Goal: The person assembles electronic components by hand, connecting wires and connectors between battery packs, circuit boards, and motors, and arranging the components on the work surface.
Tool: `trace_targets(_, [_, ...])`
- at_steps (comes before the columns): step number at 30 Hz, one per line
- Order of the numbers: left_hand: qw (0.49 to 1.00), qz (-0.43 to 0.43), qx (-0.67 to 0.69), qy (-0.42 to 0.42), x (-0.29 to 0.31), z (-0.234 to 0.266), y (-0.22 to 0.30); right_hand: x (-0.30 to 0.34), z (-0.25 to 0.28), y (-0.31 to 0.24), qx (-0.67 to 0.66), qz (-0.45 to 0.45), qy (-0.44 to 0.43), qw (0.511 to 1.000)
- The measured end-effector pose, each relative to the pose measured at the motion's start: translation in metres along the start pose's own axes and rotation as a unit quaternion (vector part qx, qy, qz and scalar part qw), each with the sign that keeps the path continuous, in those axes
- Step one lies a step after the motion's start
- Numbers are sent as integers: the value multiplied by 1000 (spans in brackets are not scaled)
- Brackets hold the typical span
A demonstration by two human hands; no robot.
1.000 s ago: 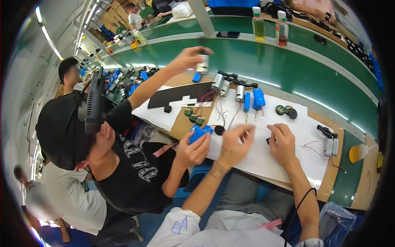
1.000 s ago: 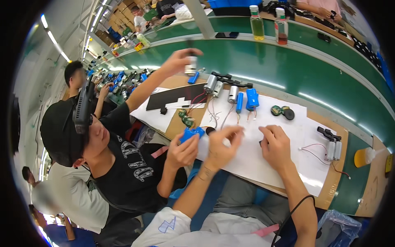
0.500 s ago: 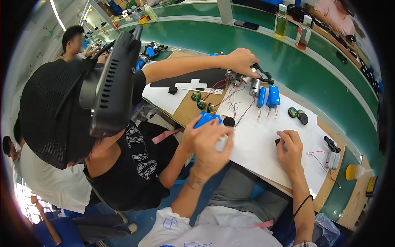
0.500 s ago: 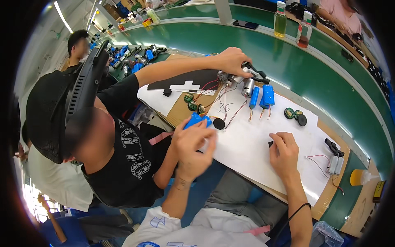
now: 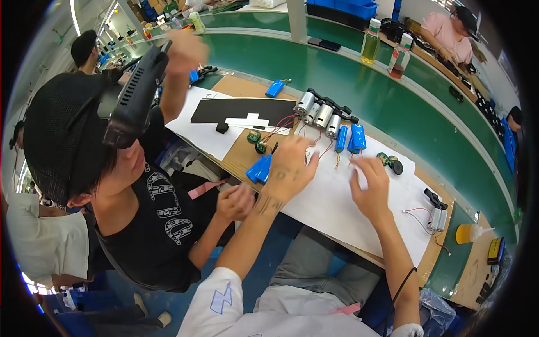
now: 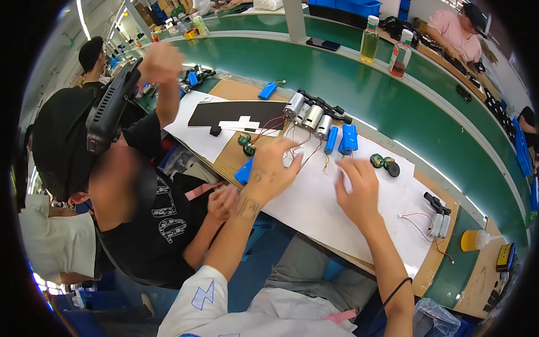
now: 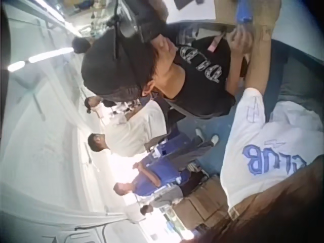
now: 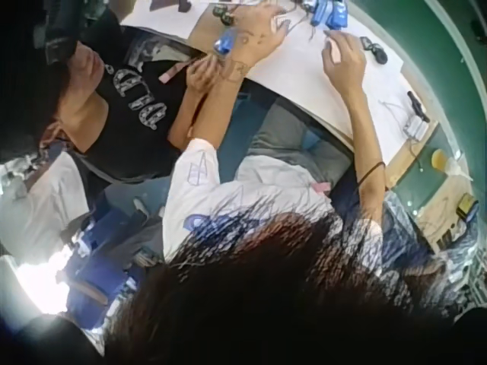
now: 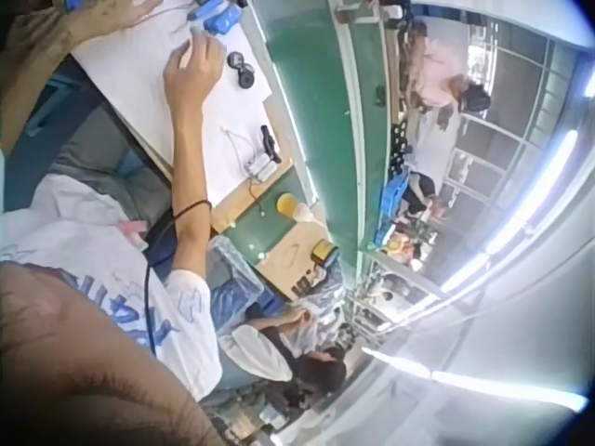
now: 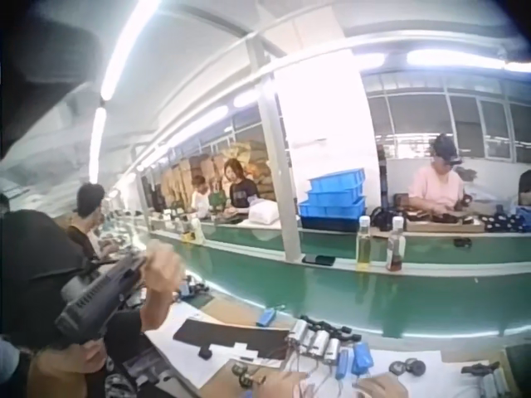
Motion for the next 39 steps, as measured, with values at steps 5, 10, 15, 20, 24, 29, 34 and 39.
trace_targets(5, [993, 7, -115, 17, -77, -59, -20, -70, -78, 37, 148, -42, -107, 982])
trace_targets(10, [968, 10, -248, 29, -90, -73, -23, -87, -103, 63, 196, -161, -217, 943])
trace_targets(15, [972, 40, -233, 19, -99, -69, -35, -93, -97, 58, 164, -162, -216, 949])
trace_targets(20, [979, 55, -195, -20, -101, -53, -49, -91, -70, 46, 62, -194, -133, 970])
trace_targets(24, [978, 29, -204, -4, -96, -56, -46, -91, -48, 37, -50, -153, -30, 986])
trace_targets(29, [977, -16, -212, 22, -86, -52, -39, -95, -11, 20, -270, -216, 58, 937])
trace_targets(34, [996, -51, -70, 13, -62, -68, -19, -89, 23, 20, -350, -250, 55, 901])
trace_targets(39, [955, -194, -167, -150, -41, -83, -1, -57, 108, 1, -240, -198, 62, 948])
Point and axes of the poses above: each hand's wrist, its own x-axis away from the middle knuckle, its own z-axis out of the back of the hand, y = z × x, the point moved 5 cm from there along -x, towards the middle knuckle, and after that the axes turned 8 degrees about y, right-handed, at the moved point
